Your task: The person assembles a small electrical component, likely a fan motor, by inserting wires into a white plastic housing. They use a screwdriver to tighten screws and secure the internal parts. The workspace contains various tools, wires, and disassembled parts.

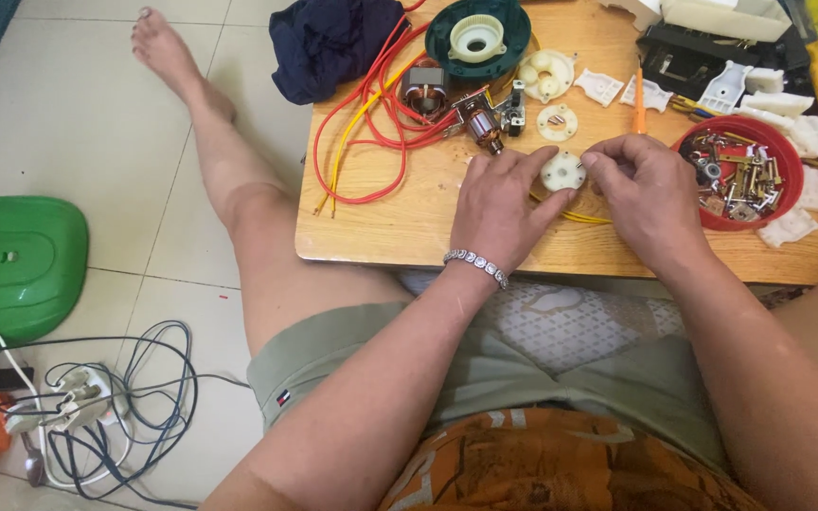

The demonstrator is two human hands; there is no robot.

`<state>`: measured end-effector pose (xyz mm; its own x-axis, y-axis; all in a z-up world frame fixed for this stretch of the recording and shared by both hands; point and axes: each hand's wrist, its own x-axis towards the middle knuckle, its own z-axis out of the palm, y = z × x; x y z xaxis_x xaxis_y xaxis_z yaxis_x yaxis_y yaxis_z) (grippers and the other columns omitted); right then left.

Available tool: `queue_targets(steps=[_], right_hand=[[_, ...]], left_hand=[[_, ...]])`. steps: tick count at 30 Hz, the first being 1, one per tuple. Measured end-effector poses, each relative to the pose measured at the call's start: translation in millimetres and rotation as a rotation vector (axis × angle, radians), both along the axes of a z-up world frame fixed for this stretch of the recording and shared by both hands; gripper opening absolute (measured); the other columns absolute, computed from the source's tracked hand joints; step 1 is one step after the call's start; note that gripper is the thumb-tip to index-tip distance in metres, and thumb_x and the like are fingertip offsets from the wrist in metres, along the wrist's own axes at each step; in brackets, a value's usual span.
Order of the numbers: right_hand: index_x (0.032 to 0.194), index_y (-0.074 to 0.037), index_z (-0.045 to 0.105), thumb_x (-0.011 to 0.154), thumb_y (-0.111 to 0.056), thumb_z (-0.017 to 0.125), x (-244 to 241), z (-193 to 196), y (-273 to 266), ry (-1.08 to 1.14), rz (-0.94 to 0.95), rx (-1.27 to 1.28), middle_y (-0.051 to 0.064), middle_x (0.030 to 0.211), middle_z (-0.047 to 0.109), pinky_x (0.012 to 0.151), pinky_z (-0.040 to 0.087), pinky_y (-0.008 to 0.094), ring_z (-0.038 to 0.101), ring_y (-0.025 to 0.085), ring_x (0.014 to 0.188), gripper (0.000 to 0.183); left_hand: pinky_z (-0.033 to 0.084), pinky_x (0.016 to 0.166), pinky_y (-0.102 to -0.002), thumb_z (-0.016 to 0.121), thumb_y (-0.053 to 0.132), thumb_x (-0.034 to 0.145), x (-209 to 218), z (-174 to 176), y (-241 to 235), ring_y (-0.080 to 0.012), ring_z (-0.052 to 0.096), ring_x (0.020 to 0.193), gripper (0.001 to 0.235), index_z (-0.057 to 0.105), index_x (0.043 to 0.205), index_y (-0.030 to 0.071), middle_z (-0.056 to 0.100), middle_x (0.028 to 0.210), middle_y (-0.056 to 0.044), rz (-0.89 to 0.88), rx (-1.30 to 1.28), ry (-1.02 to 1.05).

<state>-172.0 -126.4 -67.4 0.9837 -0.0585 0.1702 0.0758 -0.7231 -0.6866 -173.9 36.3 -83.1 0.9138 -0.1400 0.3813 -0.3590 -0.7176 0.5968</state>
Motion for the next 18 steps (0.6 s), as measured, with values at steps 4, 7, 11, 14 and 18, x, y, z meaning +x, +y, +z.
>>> queue_targets(steps=[4, 7, 11, 14, 18], right_hand=[[0.095, 0.003, 0.069, 0.095, -0.014, 0.066, 1, -3, 0, -0.017, 0.001, -0.028, 0.009, 0.074, 0.061, 0.052, 0.040, 0.030, 0.049, 0.016, 0.058, 0.018], [0.095, 0.004, 0.068, 0.094, -0.011, 0.067, -2, 2, 1, -0.061, 0.016, -0.103, 0.012, 0.085, 0.062, 0.055, 0.043, 0.033, 0.054, 0.019, 0.063, 0.015], [0.094, 0.002, 0.069, 0.092, -0.010, 0.068, -7, 11, 8, -0.208, 0.097, -0.281, 0.012, 0.086, 0.061, 0.057, 0.043, 0.037, 0.055, 0.024, 0.064, 0.012], [0.093, 0.001, 0.069, 0.091, -0.008, 0.069, -8, 13, 11, -0.230, 0.119, -0.299, 0.012, 0.085, 0.060, 0.056, 0.044, 0.036, 0.055, 0.023, 0.063, 0.010], [0.092, 0.002, 0.069, 0.090, -0.009, 0.069, -8, 17, 13, -0.153, 0.081, -0.291, 0.013, 0.084, 0.061, 0.056, 0.044, 0.036, 0.057, 0.023, 0.065, 0.011]], left_hand=[[0.044, 0.082, -0.034, 0.069, 0.037, 0.077, 0, -3, 0, -0.0241, 0.052, 0.086, 0.043, 0.066, 0.114, 0.015, 0.063, 0.094, -0.006, 0.001, -0.004, -0.032], [0.044, 0.082, -0.033, 0.068, 0.037, 0.078, 0, -3, 0, -0.0237, 0.052, 0.086, 0.043, 0.066, 0.113, 0.014, 0.064, 0.094, -0.006, -0.005, -0.002, -0.034], [0.044, 0.081, -0.034, 0.069, 0.036, 0.077, 0, -4, 0, -0.0240, 0.052, 0.085, 0.043, 0.066, 0.113, 0.013, 0.064, 0.094, -0.006, -0.010, -0.023, -0.055], [0.045, 0.080, -0.034, 0.069, 0.036, 0.076, 0, -4, -1, -0.0244, 0.053, 0.084, 0.043, 0.067, 0.113, 0.014, 0.064, 0.094, -0.006, -0.003, -0.030, -0.059], [0.044, 0.080, -0.034, 0.070, 0.036, 0.075, 1, -5, -2, -0.0243, 0.053, 0.084, 0.042, 0.067, 0.112, 0.015, 0.064, 0.092, -0.006, -0.002, -0.006, -0.065]])
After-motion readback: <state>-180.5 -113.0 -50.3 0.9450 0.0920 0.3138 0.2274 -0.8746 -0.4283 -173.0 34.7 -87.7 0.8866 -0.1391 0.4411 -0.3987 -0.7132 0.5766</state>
